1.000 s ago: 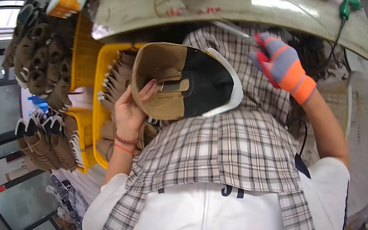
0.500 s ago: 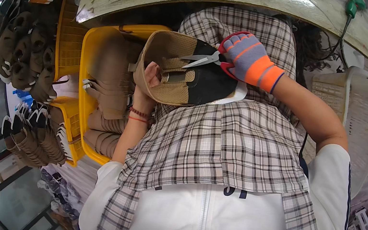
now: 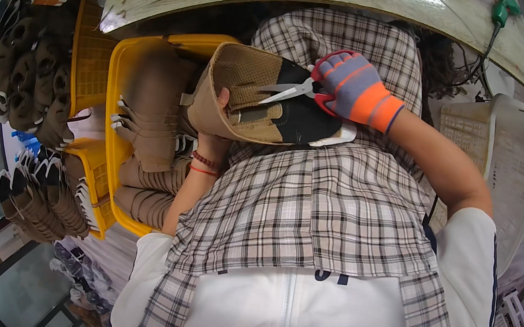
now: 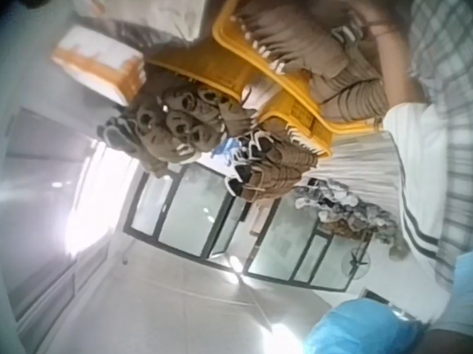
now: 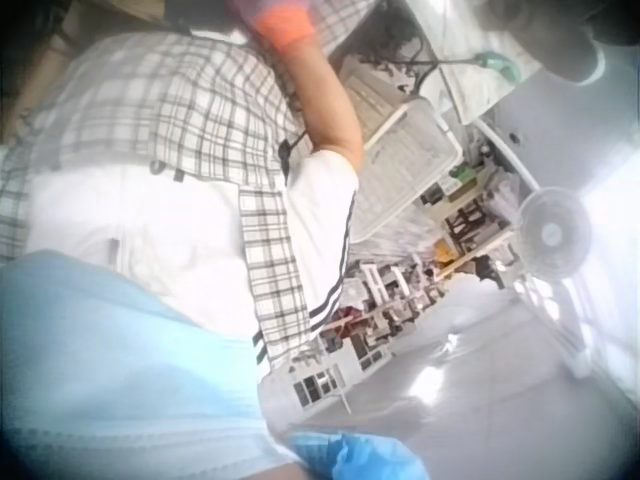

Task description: The person repeatedly picks up brown shoe uppers from a yellow crate and uses scissors to trim excess material from the inner lining. After trimming each piece, the person places it on a nearby table and continues with the next item.

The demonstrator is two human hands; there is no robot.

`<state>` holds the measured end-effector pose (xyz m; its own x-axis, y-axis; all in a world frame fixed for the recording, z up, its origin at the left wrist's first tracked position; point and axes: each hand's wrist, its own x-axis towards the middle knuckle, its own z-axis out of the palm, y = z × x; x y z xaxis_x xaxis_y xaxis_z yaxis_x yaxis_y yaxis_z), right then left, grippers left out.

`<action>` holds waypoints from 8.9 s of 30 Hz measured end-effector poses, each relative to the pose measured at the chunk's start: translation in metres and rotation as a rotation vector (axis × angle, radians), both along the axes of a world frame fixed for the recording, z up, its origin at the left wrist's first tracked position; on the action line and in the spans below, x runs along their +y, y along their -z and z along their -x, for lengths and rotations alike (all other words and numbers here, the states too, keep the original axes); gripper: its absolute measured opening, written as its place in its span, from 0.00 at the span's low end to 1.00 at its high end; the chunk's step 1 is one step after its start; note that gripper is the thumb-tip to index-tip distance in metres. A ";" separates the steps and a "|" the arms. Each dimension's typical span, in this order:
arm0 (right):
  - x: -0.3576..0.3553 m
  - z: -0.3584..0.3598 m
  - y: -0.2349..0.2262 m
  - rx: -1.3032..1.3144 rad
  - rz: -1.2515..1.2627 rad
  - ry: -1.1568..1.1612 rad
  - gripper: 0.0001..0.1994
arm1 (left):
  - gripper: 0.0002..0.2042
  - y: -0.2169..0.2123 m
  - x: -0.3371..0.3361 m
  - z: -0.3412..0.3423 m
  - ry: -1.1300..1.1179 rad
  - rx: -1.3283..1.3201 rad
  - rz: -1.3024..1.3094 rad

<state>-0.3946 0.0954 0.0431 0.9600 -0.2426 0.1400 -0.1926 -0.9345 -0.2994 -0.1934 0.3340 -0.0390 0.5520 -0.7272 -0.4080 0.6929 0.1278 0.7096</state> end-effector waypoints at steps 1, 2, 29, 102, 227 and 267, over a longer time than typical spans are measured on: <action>0.001 -0.004 0.000 0.041 0.017 0.002 0.16 | 0.23 -0.010 -0.002 0.003 -0.006 0.029 0.014; 0.001 -0.006 0.000 0.082 0.034 0.005 0.17 | 0.23 -0.018 -0.005 0.005 -0.013 0.058 0.028; -0.002 -0.026 -0.007 0.080 0.223 0.013 0.15 | 0.26 -0.030 -0.017 0.013 0.053 0.010 0.012; 0.049 -0.031 -0.023 0.357 0.080 -0.146 0.15 | 0.17 -0.043 0.051 -0.016 0.375 0.301 -0.355; -0.047 0.018 0.021 0.832 -1.227 -0.333 0.36 | 0.18 -0.062 -0.022 -0.019 0.233 -0.335 -0.235; -0.189 0.021 0.006 -0.459 -0.053 1.010 0.18 | 0.12 -0.273 -0.297 -0.105 0.237 -1.702 -0.073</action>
